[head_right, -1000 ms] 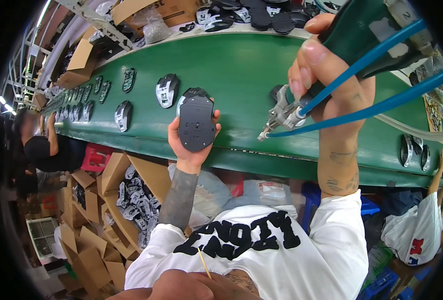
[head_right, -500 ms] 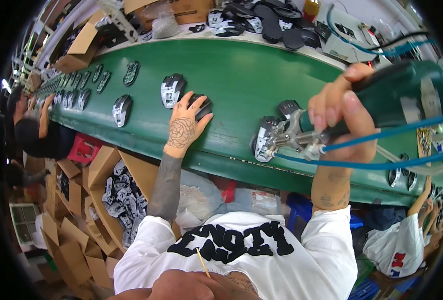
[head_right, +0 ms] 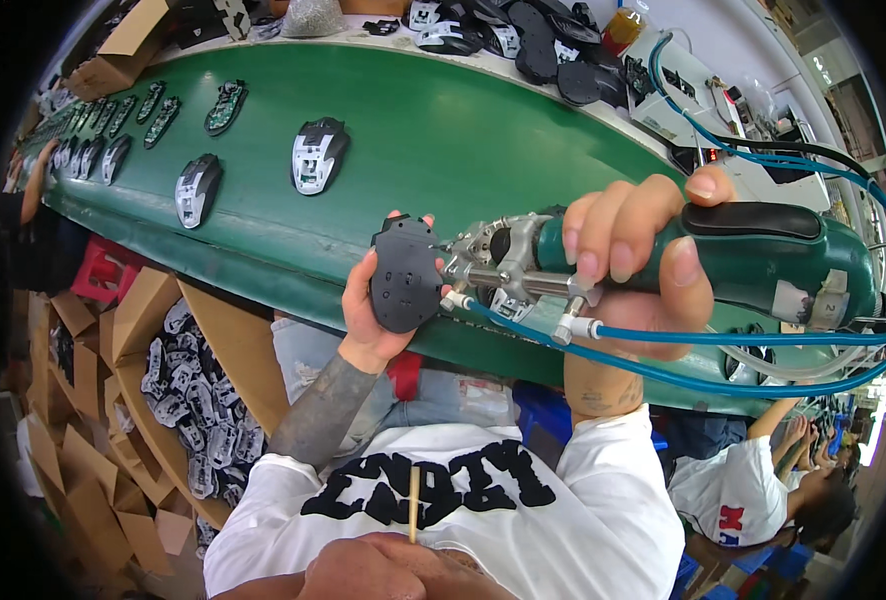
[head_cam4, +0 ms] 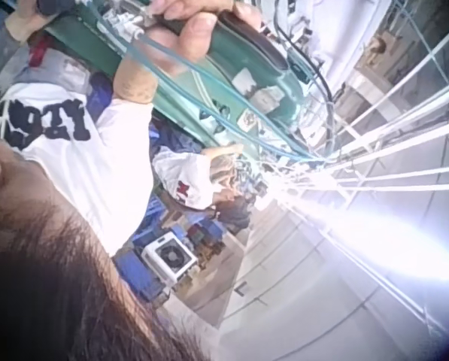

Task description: The recorder is using a pneumatic screwdriver to fasten components onto the base of computer mice on a conveyor belt assembly line.

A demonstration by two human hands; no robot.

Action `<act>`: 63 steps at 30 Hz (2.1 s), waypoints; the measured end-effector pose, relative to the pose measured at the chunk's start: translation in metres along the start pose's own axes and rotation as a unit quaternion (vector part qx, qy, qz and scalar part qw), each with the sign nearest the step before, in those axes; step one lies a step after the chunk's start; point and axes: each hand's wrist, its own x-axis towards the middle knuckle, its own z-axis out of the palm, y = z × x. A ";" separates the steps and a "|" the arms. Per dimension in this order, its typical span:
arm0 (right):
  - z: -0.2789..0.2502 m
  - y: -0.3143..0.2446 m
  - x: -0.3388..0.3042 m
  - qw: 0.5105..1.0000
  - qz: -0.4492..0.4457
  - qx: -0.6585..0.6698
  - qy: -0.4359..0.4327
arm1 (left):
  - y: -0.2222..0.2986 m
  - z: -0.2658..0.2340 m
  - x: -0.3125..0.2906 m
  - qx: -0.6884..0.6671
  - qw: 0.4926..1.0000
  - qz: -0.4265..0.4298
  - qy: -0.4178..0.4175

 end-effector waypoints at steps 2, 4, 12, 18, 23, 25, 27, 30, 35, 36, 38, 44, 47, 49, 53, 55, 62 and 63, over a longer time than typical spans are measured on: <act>-0.001 0.004 -0.001 1.000 0.002 -0.006 0.009 | 0.000 -0.003 0.000 -0.009 1.000 -0.003 -0.005; -0.005 0.007 0.000 1.000 -0.013 0.001 0.008 | -0.001 -0.004 0.000 -0.015 1.000 -0.005 -0.012; -0.002 0.011 -0.001 1.000 -0.001 -0.005 0.006 | 0.001 -0.002 -0.003 -0.018 1.000 -0.003 -0.010; -0.004 0.008 0.000 1.000 -0.007 0.006 0.005 | 0.000 -0.003 -0.002 -0.023 0.999 -0.012 -0.024; -0.003 0.014 0.000 1.000 0.007 -0.013 -0.013 | 0.000 0.000 -0.002 -0.025 0.999 -0.013 -0.020; -0.002 0.016 0.002 1.000 0.005 -0.010 -0.010 | 0.001 0.002 -0.002 -0.024 1.000 -0.009 -0.017; -0.001 0.014 0.003 1.000 0.006 -0.001 -0.010 | 0.002 -0.001 -0.003 -0.051 0.997 -0.032 -0.041; -0.001 0.015 0.000 1.000 0.010 -0.009 -0.007 | 0.001 -0.004 -0.005 -0.016 0.999 -0.012 -0.026; -0.013 -0.016 0.003 0.998 -0.040 0.033 -0.019 | -0.001 0.002 0.002 0.019 1.000 0.002 0.005; -0.013 -0.017 0.002 0.998 -0.046 0.037 -0.015 | -0.002 0.002 0.002 0.018 1.000 -0.013 -0.008; -0.009 -0.014 0.004 0.998 -0.038 0.032 -0.024 | -0.003 0.002 0.002 0.034 0.999 -0.019 -0.004; -0.003 0.003 0.001 1.000 0.002 0.019 -0.013 | -0.002 0.002 -0.002 0.034 0.999 -0.036 0.004; -0.004 0.005 0.001 1.000 0.009 0.013 -0.020 | -0.001 0.003 -0.001 0.032 0.998 -0.051 -0.001; -0.004 0.007 0.002 1.000 0.011 0.014 -0.022 | 0.000 0.003 -0.001 0.032 0.998 -0.058 -0.005; -0.003 0.008 0.003 0.999 0.006 0.023 -0.022 | 0.004 0.005 -0.002 0.036 0.996 -0.077 -0.012; -0.001 0.009 0.002 1.000 0.003 0.017 -0.016 | 0.005 0.006 -0.003 0.033 0.996 -0.082 -0.014; -0.002 -0.032 0.004 0.995 -0.030 0.083 -0.043 | 0.006 0.004 -0.001 -0.008 0.997 0.069 0.026; -0.002 -0.034 0.003 0.995 -0.012 0.078 -0.069 | 0.007 0.003 -0.001 -0.002 0.997 0.077 0.023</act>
